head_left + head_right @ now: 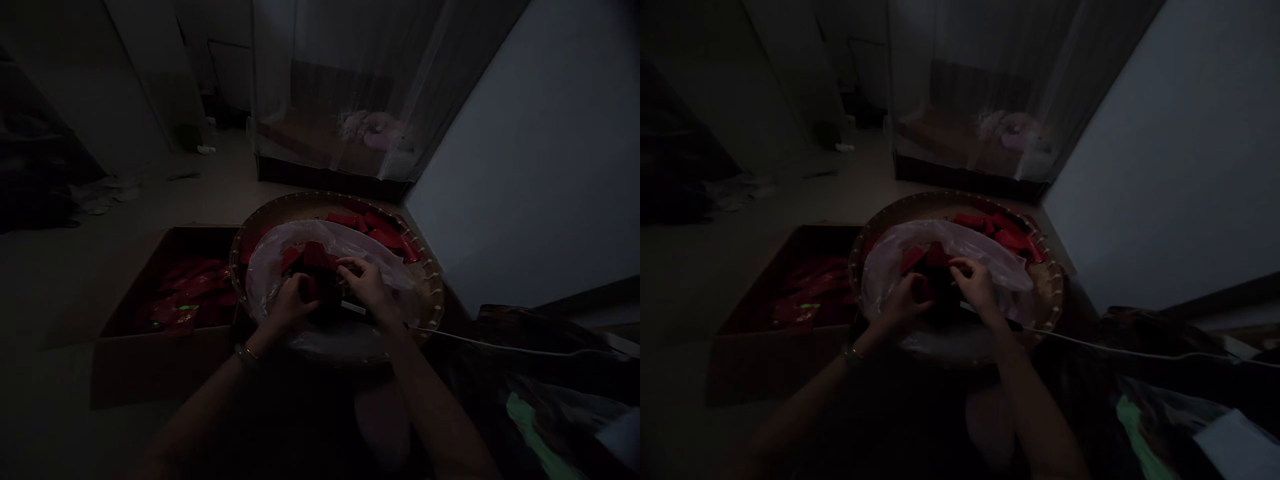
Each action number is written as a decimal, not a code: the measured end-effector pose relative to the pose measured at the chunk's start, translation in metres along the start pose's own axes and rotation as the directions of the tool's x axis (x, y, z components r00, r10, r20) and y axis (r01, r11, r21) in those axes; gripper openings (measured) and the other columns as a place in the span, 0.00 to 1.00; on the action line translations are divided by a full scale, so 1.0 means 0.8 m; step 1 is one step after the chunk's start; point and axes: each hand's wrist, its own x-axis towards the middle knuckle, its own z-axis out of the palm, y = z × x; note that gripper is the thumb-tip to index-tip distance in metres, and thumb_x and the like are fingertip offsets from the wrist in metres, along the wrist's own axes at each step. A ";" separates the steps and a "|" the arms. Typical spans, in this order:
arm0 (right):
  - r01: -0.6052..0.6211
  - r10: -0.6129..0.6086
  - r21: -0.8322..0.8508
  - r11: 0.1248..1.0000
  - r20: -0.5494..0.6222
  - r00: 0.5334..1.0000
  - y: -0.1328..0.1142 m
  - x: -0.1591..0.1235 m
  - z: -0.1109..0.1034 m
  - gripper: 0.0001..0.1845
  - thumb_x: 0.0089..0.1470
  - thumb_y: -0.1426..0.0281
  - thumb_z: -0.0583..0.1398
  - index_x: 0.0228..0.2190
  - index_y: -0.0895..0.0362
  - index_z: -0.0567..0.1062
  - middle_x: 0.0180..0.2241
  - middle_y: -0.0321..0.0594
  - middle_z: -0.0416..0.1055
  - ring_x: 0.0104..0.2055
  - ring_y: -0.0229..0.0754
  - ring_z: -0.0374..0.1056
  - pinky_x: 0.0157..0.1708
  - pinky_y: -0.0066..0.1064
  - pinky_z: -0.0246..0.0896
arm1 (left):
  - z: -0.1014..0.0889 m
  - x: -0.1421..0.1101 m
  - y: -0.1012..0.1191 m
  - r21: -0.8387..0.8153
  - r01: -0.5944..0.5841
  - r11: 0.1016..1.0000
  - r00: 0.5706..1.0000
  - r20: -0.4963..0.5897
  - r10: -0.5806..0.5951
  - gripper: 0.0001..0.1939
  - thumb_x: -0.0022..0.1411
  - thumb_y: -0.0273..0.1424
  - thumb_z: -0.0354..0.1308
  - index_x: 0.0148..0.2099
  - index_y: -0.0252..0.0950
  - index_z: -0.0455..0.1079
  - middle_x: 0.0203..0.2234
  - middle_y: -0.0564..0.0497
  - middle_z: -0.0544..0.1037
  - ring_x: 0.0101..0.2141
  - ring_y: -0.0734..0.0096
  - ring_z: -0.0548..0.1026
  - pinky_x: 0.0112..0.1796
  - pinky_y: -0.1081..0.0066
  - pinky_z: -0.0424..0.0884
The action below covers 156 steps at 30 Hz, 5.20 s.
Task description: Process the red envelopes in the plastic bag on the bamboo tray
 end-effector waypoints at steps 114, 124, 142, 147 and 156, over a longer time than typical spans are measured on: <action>0.128 -0.120 -0.165 0.978 0.060 0.991 0.026 -0.018 0.019 0.17 0.43 0.57 0.63 0.17 0.57 0.71 0.19 0.33 0.66 0.23 0.37 0.61 0.23 0.27 0.54 | -0.013 0.002 0.007 -0.486 0.384 0.785 0.848 0.522 -0.091 0.20 0.48 0.37 0.63 0.42 0.30 0.73 0.31 0.50 0.77 0.31 0.69 0.73 0.31 0.74 0.67; 0.106 -0.104 -0.054 0.993 0.046 0.994 0.021 -0.015 0.023 0.12 0.46 0.60 0.60 0.24 0.56 0.77 0.26 0.38 0.75 0.30 0.42 0.69 0.32 0.30 0.62 | -0.008 -0.002 0.002 -0.543 0.485 0.685 0.814 0.567 -0.128 0.22 0.45 0.39 0.66 0.40 0.30 0.72 0.27 0.51 0.76 0.27 0.73 0.71 0.27 0.76 0.65; 0.183 0.092 -0.612 0.769 0.390 0.916 0.090 -0.039 -0.060 0.22 0.36 0.72 0.67 0.39 0.57 0.77 0.40 0.46 0.76 0.41 0.51 0.71 0.41 0.37 0.64 | -0.010 0.007 0.001 -0.609 0.594 0.526 0.789 0.568 -0.234 0.25 0.39 0.37 0.70 0.40 0.30 0.73 0.30 0.48 0.78 0.29 0.70 0.74 0.34 0.71 0.68; -0.061 0.187 -0.409 0.911 0.277 0.942 0.067 -0.031 -0.078 0.27 0.40 0.66 0.66 0.45 0.59 0.74 0.43 0.45 0.74 0.43 0.48 0.70 0.42 0.35 0.64 | -0.012 0.008 0.006 -0.560 0.615 0.555 0.772 0.570 -0.281 0.23 0.38 0.37 0.70 0.37 0.29 0.74 0.27 0.49 0.78 0.26 0.71 0.74 0.31 0.73 0.68; -0.017 0.073 -0.280 0.960 0.191 0.979 0.027 -0.031 -0.055 0.22 0.40 0.67 0.67 0.41 0.56 0.76 0.41 0.42 0.74 0.43 0.46 0.69 0.43 0.36 0.63 | 0.014 -0.002 0.031 -0.505 0.540 0.673 0.781 0.600 -0.176 0.24 0.43 0.40 0.67 0.39 0.27 0.75 0.22 0.50 0.74 0.21 0.77 0.68 0.24 0.77 0.60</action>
